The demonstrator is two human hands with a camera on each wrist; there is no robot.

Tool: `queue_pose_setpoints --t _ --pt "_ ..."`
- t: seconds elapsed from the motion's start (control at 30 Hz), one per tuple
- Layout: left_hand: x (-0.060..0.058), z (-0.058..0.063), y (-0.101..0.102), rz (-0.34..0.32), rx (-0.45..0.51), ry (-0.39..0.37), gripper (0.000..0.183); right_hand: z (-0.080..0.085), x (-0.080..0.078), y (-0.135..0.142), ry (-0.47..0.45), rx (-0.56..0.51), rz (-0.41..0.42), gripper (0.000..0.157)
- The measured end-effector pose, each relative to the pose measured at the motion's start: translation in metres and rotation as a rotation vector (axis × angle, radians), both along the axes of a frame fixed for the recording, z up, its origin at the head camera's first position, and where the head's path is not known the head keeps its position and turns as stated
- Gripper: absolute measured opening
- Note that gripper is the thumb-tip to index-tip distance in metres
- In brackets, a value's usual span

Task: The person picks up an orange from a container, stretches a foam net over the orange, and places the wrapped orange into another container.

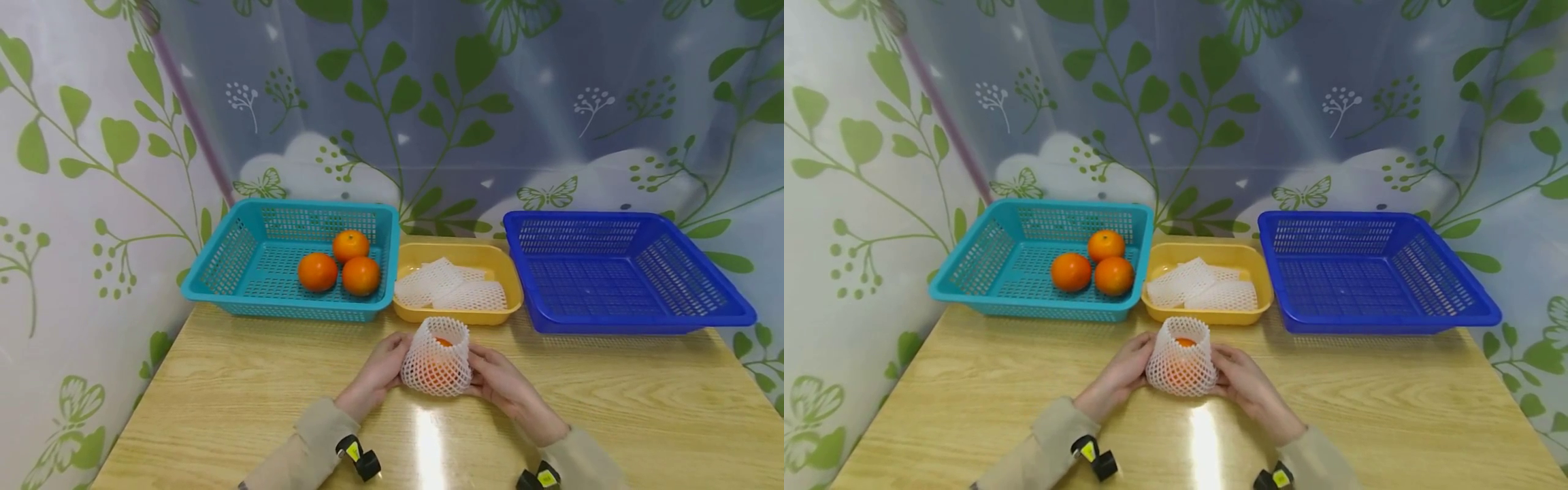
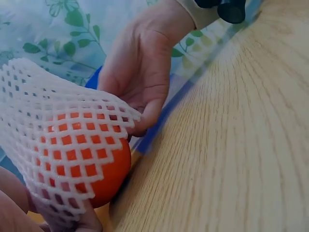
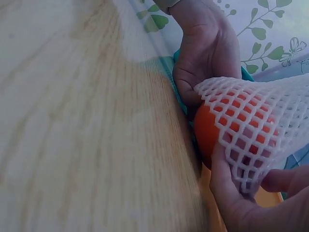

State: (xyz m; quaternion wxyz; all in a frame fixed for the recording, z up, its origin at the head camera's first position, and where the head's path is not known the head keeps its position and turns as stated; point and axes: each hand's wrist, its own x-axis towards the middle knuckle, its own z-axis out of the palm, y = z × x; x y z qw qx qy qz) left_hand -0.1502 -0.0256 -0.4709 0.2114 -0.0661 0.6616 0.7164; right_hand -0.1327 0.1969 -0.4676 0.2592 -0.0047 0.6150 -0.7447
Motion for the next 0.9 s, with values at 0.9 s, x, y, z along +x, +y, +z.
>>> queue_pose_setpoints --t 0.9 --pt "-0.009 0.025 0.027 0.281 0.098 0.362 0.031 0.028 -0.007 -0.012 0.081 -0.127 0.023 0.057"
